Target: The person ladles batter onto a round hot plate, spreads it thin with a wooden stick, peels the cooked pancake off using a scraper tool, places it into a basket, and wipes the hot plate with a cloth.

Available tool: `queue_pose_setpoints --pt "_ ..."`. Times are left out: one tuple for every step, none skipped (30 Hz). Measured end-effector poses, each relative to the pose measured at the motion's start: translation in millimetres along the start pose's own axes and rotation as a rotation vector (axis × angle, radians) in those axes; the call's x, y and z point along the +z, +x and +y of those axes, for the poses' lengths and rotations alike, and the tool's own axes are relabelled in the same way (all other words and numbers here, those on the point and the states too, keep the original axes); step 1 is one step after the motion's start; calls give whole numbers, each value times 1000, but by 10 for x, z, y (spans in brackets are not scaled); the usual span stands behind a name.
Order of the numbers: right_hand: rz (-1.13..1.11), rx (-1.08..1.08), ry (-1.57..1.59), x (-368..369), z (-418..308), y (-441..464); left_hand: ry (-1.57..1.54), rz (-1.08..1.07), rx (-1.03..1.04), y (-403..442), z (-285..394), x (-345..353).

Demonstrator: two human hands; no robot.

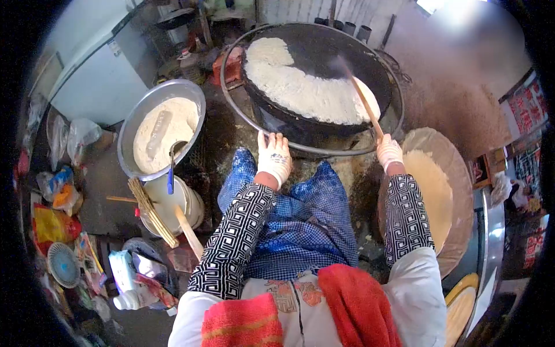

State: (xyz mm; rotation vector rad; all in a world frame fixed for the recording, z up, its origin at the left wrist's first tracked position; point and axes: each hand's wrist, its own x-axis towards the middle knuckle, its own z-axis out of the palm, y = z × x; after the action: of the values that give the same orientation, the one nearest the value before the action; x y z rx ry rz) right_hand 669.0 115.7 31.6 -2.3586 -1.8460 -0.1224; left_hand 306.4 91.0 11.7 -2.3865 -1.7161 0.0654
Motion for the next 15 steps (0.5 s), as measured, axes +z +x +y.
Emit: queue_pose_setpoints --pt "-8 -58 42 29 -31 -46 -5 -11 -12 30 -29 38" --pt "-18 -120 79 55 -33 -112 -14 -24 -29 49 -53 82" --pt "-137 -144 179 86 -33 -199 -7 2 -36 67 -85 92" --pt "-145 -258 -25 73 -67 -332 -6 24 -49 67 -112 116" --pt "-152 -134 -24 93 -3 -315 29 68 -60 60 -134 155" --pt "-149 -6 -18 116 91 -217 22 53 -69 73 -168 170" --pt "-101 63 -37 92 128 -123 21 43 -82 95 -218 169" --pt "-104 48 -44 52 189 -55 25 35 -93 98 -270 162" --pt "-106 49 -14 61 158 -7 10 23 -103 104 -317 158" --pt "-103 48 12 44 136 46 -8 15 -115 127 -363 139" --pt "-94 -48 57 50 124 -11 -14 -2 -124 122 -402 117" --pt "-83 -147 97 27 112 -101 -52 -37 -141 126 -437 55" --pt "-226 -105 156 5 74 -98 -45 -48 -166 164 -477 60" --pt "-246 35 156 -7 28 -113 -39 -69 -189 168 -504 76" --pt "-161 37 72 141 143 -27 38 -134 -202 197 -540 43"
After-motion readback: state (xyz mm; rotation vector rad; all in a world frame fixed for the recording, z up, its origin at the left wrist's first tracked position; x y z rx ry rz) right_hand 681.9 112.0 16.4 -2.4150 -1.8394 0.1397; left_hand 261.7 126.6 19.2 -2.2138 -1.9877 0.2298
